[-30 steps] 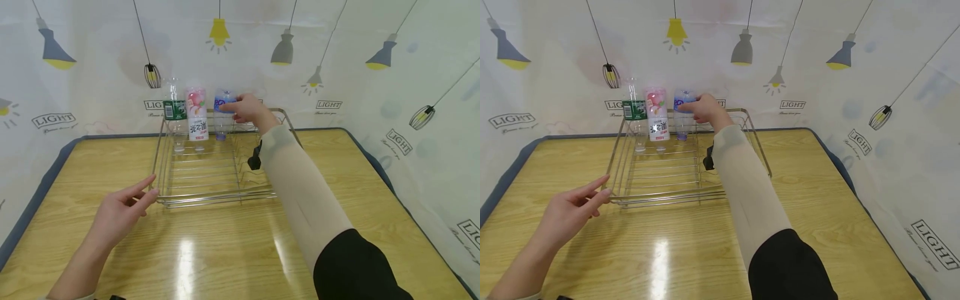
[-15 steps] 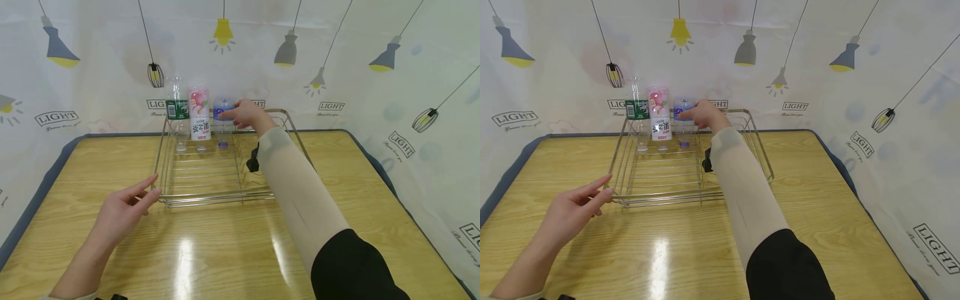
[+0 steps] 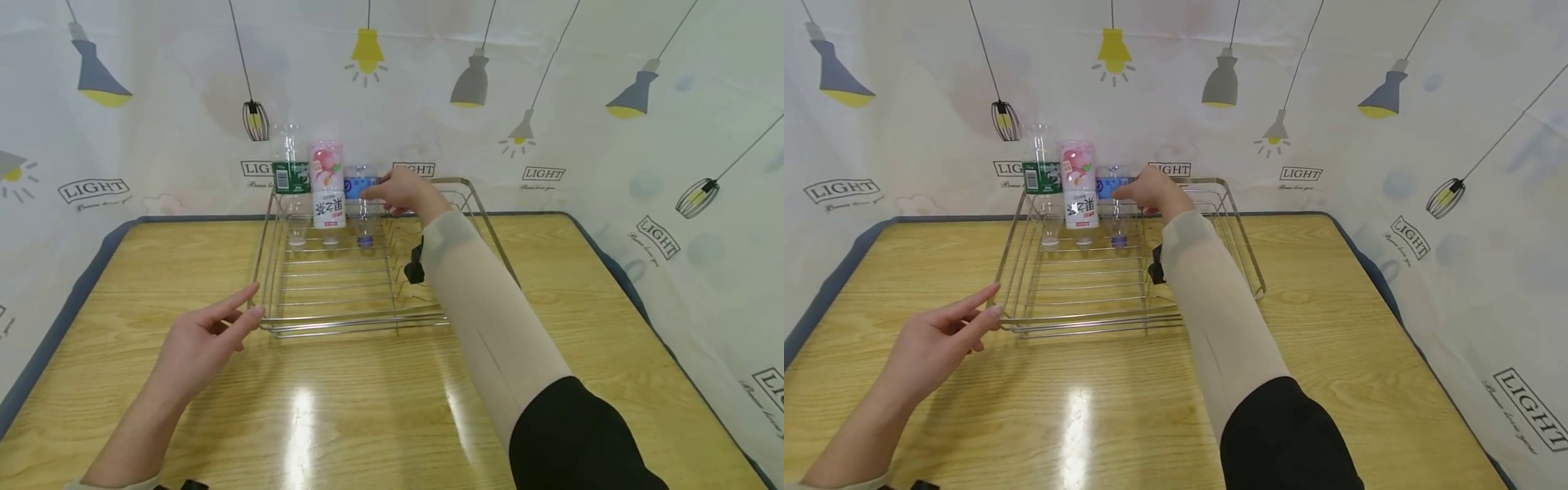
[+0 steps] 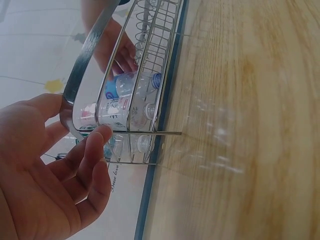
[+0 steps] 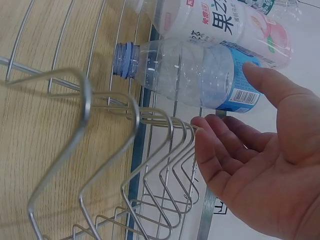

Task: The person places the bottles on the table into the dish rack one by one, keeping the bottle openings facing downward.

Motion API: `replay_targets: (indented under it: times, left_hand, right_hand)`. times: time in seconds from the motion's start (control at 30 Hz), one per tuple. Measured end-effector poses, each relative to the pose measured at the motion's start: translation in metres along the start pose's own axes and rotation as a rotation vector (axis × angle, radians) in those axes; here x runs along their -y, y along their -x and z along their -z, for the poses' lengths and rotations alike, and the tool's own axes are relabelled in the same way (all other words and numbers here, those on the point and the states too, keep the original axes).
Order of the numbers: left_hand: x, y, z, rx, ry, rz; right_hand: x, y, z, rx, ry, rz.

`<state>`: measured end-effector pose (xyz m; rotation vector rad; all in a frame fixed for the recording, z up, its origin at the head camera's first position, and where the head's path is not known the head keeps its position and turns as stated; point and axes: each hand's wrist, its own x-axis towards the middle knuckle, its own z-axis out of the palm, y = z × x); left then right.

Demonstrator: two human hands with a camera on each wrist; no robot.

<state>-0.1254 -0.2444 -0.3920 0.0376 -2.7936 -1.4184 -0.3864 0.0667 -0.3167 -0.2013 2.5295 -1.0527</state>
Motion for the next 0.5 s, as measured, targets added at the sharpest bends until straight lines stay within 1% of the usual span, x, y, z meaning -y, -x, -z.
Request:
replay_targets:
  times: [0.23, 0.33, 0.43, 0.5]
  left_hand:
    - [0.001, -0.001, -0.002, 0.017, 0.008, 0.004]
    - [0.002, -0.001, -0.003, 0.015, 0.001, -0.006]
    - [0.005, -0.001, -0.004, -0.012, -0.012, -0.038]
    - [0.008, 0.000, -0.004, -0.051, -0.043, -0.088]
  right_hand:
    - [-0.006, 0.007, 0.012, 0.001, -0.022, -0.001]
    - [-0.008, 0.014, 0.022, -0.004, 0.008, 0.013]
    - [-0.009, 0.026, 0.031, -0.013, 0.022, 0.057]
    - [-0.009, 0.038, 0.035, -0.019, 0.025, 0.098]
